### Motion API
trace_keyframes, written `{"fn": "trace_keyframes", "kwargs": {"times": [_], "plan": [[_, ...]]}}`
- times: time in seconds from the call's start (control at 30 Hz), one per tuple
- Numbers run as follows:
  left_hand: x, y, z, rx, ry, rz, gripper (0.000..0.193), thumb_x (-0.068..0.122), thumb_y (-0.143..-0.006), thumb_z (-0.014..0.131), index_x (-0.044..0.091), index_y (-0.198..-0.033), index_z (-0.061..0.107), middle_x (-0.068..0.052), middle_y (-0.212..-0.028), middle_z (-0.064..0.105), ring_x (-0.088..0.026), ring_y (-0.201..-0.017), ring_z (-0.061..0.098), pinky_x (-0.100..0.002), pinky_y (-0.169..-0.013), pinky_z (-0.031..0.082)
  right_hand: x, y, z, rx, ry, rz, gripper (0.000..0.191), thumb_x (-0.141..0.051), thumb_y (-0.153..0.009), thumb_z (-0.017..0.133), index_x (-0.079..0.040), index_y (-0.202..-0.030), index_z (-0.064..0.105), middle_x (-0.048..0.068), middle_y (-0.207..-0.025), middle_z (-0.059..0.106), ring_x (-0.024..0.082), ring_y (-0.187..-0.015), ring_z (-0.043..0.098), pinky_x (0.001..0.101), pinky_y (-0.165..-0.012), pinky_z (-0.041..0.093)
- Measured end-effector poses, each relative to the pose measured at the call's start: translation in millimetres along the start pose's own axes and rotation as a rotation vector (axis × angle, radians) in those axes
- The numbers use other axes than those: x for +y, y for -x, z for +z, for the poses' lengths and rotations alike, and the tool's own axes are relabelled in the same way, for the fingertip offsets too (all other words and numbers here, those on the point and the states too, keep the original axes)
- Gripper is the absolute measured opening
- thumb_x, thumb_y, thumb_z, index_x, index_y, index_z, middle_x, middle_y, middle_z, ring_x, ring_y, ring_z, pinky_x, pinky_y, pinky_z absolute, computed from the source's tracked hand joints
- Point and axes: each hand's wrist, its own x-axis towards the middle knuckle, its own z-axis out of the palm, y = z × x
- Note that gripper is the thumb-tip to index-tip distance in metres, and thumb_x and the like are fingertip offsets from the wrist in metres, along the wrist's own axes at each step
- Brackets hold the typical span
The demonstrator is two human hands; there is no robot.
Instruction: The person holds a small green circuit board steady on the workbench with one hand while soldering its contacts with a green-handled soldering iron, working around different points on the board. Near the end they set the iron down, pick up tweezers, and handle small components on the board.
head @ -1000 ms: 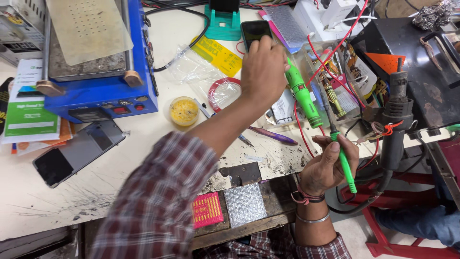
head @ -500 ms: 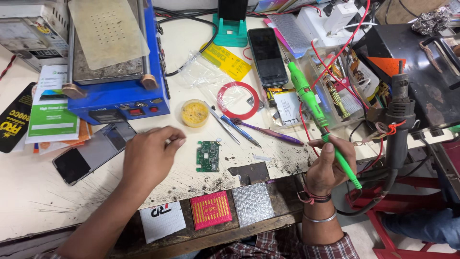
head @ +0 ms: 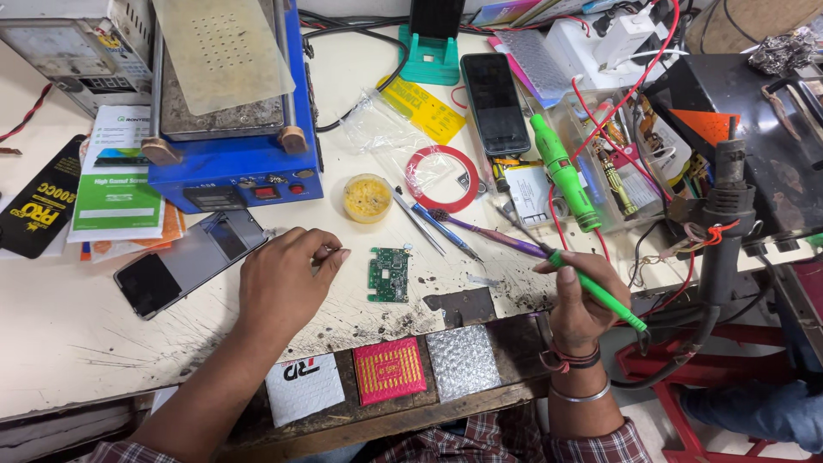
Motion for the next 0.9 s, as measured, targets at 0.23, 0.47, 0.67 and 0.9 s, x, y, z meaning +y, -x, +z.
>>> {"fn": "trace_keyframes", "kwargs": {"times": [0.23, 0.47, 0.67, 0.9], "plan": [[-10, -1, -8, -0.036, -0.053, -0.017, 0.024, 0.038, -0.087, 0.077, 0.014, -0.093, 0.074, -0.002, -0.08, 0.071, -0.021, -0.073, 0.072, -0.04, -0.064, 0.054, -21, -9, 33, -0.244, -0.007, 0.012, 0.019, -0.014, -0.1, 0.069, 0.003, -0.109, 0.071, 0.015, -0.094, 0.074, 0.023, -0.082, 0.076, 0.0319, -0.076, 0.062], [-29, -3, -13, -0.037, -0.018, -0.012, 0.022, 0.037, -0.09, 0.075, 0.017, -0.098, 0.076, -0.002, -0.084, 0.07, -0.025, -0.078, 0.071, -0.042, -0.068, 0.054, -26, -22, 69, -0.368, -0.01, 0.074, 0.017, -0.012, -0.098, 0.071, 0.002, -0.107, 0.074, 0.014, -0.096, 0.075, 0.022, -0.089, 0.074, 0.037, -0.096, 0.06], [-62, -7, -11, -0.081, 0.147, -0.009, 0.025, 0.031, -0.083, 0.08, 0.019, -0.105, 0.079, -0.001, -0.099, 0.072, -0.024, -0.083, 0.071, -0.04, -0.076, 0.055, -8, -5, 95, -0.365, 0.003, 0.231, 0.016, -0.008, -0.093, 0.073, 0.003, -0.105, 0.074, 0.015, -0.098, 0.074, 0.021, -0.09, 0.07, 0.0356, -0.091, 0.055], [-86, -20, 0, -0.126, 0.094, 0.001, 0.018, 0.03, -0.082, 0.082, 0.021, -0.097, 0.081, 0.0, -0.1, 0.072, -0.023, -0.094, 0.069, -0.04, -0.081, 0.054, 15, 2, 113, -0.419, 0.018, 0.143, 0.014, -0.005, -0.094, 0.074, 0.002, -0.107, 0.073, 0.013, -0.096, 0.073, 0.019, -0.084, 0.07, 0.0296, -0.091, 0.055]]}}
